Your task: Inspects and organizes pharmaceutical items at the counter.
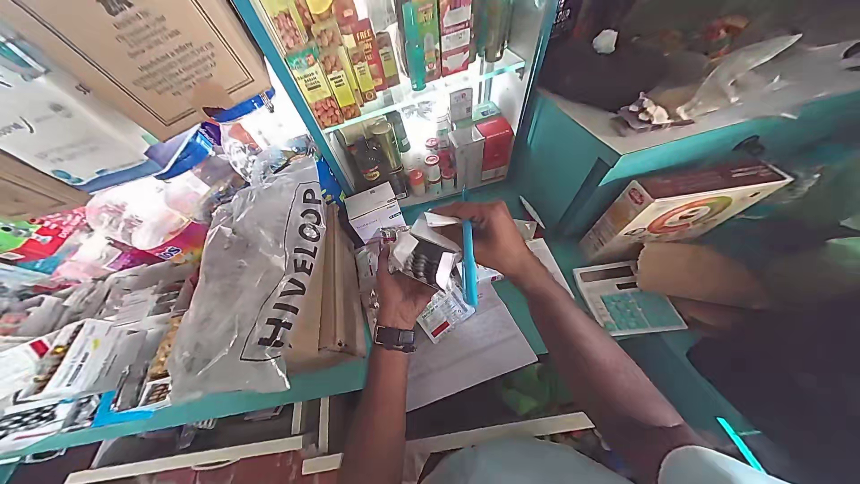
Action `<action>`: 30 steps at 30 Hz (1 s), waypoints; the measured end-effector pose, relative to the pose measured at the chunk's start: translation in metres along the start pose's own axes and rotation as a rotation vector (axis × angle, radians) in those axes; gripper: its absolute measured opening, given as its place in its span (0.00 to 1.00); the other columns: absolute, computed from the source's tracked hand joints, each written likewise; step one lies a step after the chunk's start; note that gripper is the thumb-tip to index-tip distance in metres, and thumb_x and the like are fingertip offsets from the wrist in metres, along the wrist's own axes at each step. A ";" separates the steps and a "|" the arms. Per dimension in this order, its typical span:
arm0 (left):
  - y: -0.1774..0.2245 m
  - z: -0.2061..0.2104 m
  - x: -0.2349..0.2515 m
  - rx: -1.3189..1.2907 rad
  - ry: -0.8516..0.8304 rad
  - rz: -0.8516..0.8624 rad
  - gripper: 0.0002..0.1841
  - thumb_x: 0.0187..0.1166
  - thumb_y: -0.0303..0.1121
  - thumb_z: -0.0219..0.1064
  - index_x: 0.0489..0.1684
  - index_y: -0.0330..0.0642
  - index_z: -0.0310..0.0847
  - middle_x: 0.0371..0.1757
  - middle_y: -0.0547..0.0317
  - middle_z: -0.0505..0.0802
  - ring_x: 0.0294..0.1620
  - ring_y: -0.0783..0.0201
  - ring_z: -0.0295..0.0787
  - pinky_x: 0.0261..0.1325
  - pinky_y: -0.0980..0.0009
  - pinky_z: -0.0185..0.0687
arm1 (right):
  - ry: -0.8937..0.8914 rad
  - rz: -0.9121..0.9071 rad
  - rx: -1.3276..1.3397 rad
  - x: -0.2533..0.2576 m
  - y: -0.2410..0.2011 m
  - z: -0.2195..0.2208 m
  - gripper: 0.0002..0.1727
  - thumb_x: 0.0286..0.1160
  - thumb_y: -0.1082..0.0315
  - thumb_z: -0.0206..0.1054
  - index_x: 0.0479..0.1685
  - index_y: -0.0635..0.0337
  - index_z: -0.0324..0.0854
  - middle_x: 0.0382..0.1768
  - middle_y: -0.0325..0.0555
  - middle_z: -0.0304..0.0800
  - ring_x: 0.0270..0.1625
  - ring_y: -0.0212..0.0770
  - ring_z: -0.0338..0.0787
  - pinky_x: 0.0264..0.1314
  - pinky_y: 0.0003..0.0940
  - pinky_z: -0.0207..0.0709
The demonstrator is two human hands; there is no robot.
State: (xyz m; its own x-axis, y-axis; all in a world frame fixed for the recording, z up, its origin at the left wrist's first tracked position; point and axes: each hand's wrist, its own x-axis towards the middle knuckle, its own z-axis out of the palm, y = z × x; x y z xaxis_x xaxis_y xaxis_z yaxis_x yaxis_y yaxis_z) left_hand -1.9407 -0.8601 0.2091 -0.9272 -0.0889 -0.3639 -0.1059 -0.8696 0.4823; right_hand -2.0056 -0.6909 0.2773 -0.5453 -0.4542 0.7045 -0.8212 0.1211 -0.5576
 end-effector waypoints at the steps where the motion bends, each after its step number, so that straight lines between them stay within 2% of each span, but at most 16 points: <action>1: -0.001 -0.005 0.001 0.053 0.030 0.029 0.44 0.77 0.76 0.38 0.77 0.51 0.69 0.63 0.46 0.88 0.60 0.48 0.88 0.56 0.43 0.87 | 0.015 0.024 -0.010 0.003 -0.002 -0.001 0.13 0.70 0.76 0.73 0.54 0.61 0.92 0.42 0.46 0.98 0.39 0.33 0.95 0.45 0.32 0.88; 2: -0.001 -0.010 0.001 0.103 0.047 0.081 0.46 0.76 0.78 0.38 0.81 0.53 0.66 0.67 0.46 0.86 0.63 0.48 0.86 0.58 0.42 0.85 | 0.021 0.030 -0.005 0.005 -0.002 -0.001 0.15 0.67 0.78 0.74 0.54 0.61 0.92 0.42 0.47 0.98 0.40 0.34 0.95 0.45 0.33 0.88; 4: 0.002 -0.020 -0.006 0.161 -0.039 0.181 0.50 0.72 0.82 0.38 0.91 0.60 0.51 0.77 0.49 0.80 0.72 0.49 0.81 0.65 0.44 0.82 | -0.023 0.033 0.079 0.003 0.000 0.000 0.16 0.67 0.80 0.74 0.54 0.62 0.92 0.45 0.45 0.98 0.43 0.32 0.95 0.49 0.31 0.89; 5: 0.003 -0.025 -0.009 0.161 -0.099 0.205 0.53 0.67 0.84 0.44 0.93 0.63 0.44 0.79 0.48 0.79 0.73 0.48 0.81 0.66 0.44 0.82 | -0.053 0.045 0.148 0.001 0.001 0.001 0.16 0.66 0.81 0.74 0.54 0.63 0.91 0.46 0.44 0.97 0.44 0.30 0.95 0.51 0.30 0.89; 7: 0.001 -0.033 -0.015 0.108 -0.175 0.223 0.58 0.60 0.80 0.63 0.93 0.64 0.42 0.77 0.48 0.80 0.71 0.47 0.82 0.65 0.44 0.83 | -0.092 0.086 0.267 -0.006 0.002 0.008 0.18 0.64 0.83 0.74 0.56 0.63 0.91 0.48 0.43 0.97 0.43 0.28 0.93 0.47 0.28 0.89; 9: -0.005 -0.036 -0.021 0.072 -0.181 0.274 0.58 0.57 0.71 0.75 0.90 0.58 0.49 0.72 0.49 0.84 0.69 0.50 0.85 0.65 0.46 0.85 | -0.110 0.064 0.314 -0.012 0.004 0.017 0.20 0.61 0.84 0.72 0.56 0.64 0.91 0.49 0.43 0.97 0.44 0.27 0.93 0.50 0.26 0.89; 11: -0.012 -0.040 -0.027 0.073 -0.188 0.348 0.67 0.40 0.70 0.84 0.90 0.57 0.49 0.73 0.51 0.84 0.71 0.52 0.85 0.67 0.47 0.85 | -0.079 0.006 0.305 -0.020 0.007 0.027 0.20 0.60 0.84 0.72 0.55 0.65 0.92 0.50 0.45 0.97 0.47 0.28 0.94 0.54 0.28 0.89; 14: -0.021 -0.053 -0.035 0.256 -0.227 0.489 0.77 0.39 0.73 0.83 0.94 0.57 0.27 0.86 0.48 0.69 0.82 0.52 0.73 0.77 0.47 0.77 | 0.034 -0.082 0.235 -0.036 0.002 0.038 0.19 0.61 0.82 0.69 0.54 0.67 0.92 0.49 0.49 0.98 0.48 0.32 0.96 0.56 0.31 0.89; 16: -0.023 -0.070 -0.038 0.241 -0.312 0.478 0.79 0.41 0.59 0.91 0.94 0.60 0.23 0.89 0.49 0.66 0.84 0.53 0.71 0.80 0.48 0.74 | 0.066 -0.110 0.181 -0.046 -0.007 0.043 0.18 0.63 0.81 0.69 0.53 0.66 0.93 0.45 0.49 0.98 0.45 0.32 0.96 0.53 0.29 0.88; 17: -0.022 -0.076 -0.040 0.223 -0.328 0.445 0.77 0.41 0.54 0.92 0.94 0.62 0.28 0.85 0.53 0.72 0.80 0.56 0.76 0.76 0.51 0.79 | 0.067 -0.113 0.159 -0.050 -0.011 0.045 0.18 0.63 0.80 0.69 0.53 0.65 0.93 0.45 0.49 0.98 0.45 0.33 0.96 0.52 0.30 0.88; 19: -0.018 -0.083 -0.046 0.153 -0.357 0.357 0.66 0.43 0.52 0.92 0.89 0.60 0.45 0.72 0.59 0.87 0.68 0.60 0.89 0.65 0.56 0.89 | 0.060 -0.090 0.168 -0.054 -0.018 0.048 0.19 0.62 0.80 0.68 0.54 0.65 0.93 0.45 0.49 0.98 0.44 0.32 0.95 0.52 0.30 0.87; 22: -0.012 -0.094 -0.045 0.075 -0.510 0.265 0.46 0.55 0.50 0.87 0.82 0.60 0.69 0.65 0.59 0.92 0.65 0.59 0.91 0.66 0.56 0.89 | 0.041 -0.017 0.310 -0.053 -0.020 0.046 0.17 0.65 0.80 0.70 0.54 0.69 0.90 0.49 0.48 0.97 0.50 0.27 0.94 0.58 0.25 0.87; 24: -0.011 -0.096 -0.042 0.049 -0.575 0.232 0.41 0.58 0.49 0.85 0.79 0.61 0.75 0.66 0.59 0.92 0.67 0.58 0.90 0.69 0.56 0.86 | 0.040 0.027 0.379 -0.053 -0.019 0.044 0.16 0.66 0.81 0.71 0.54 0.71 0.90 0.50 0.46 0.97 0.51 0.26 0.94 0.58 0.23 0.87; 26: -0.013 -0.095 -0.044 0.003 -0.544 0.223 0.32 0.59 0.48 0.84 0.66 0.55 0.85 0.60 0.57 0.95 0.63 0.57 0.92 0.67 0.55 0.88 | 0.040 0.034 0.378 -0.053 -0.018 0.044 0.16 0.65 0.82 0.71 0.54 0.70 0.90 0.49 0.46 0.97 0.50 0.25 0.93 0.58 0.22 0.87; 28: -0.015 -0.095 -0.044 -0.011 -0.552 0.212 0.26 0.61 0.50 0.83 0.58 0.51 0.89 0.56 0.56 0.96 0.60 0.58 0.93 0.66 0.57 0.88 | 0.045 0.031 0.364 -0.053 -0.018 0.043 0.17 0.64 0.82 0.72 0.54 0.70 0.90 0.49 0.46 0.97 0.50 0.25 0.93 0.58 0.22 0.87; 30: -0.014 -0.095 -0.044 0.007 -0.569 0.213 0.24 0.62 0.51 0.81 0.56 0.50 0.91 0.55 0.57 0.96 0.60 0.60 0.93 0.67 0.58 0.87 | 0.048 0.032 0.370 -0.053 -0.019 0.043 0.16 0.65 0.82 0.72 0.54 0.71 0.89 0.51 0.46 0.96 0.52 0.26 0.93 0.60 0.23 0.87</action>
State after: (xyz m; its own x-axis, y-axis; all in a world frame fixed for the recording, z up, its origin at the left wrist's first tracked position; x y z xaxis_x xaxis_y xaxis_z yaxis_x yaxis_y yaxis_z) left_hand -1.8643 -0.8898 0.1424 -0.9747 0.0145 0.2232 0.1026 -0.8577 0.5039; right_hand -1.9539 -0.7071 0.2313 -0.5840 -0.4120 0.6994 -0.6923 -0.1972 -0.6942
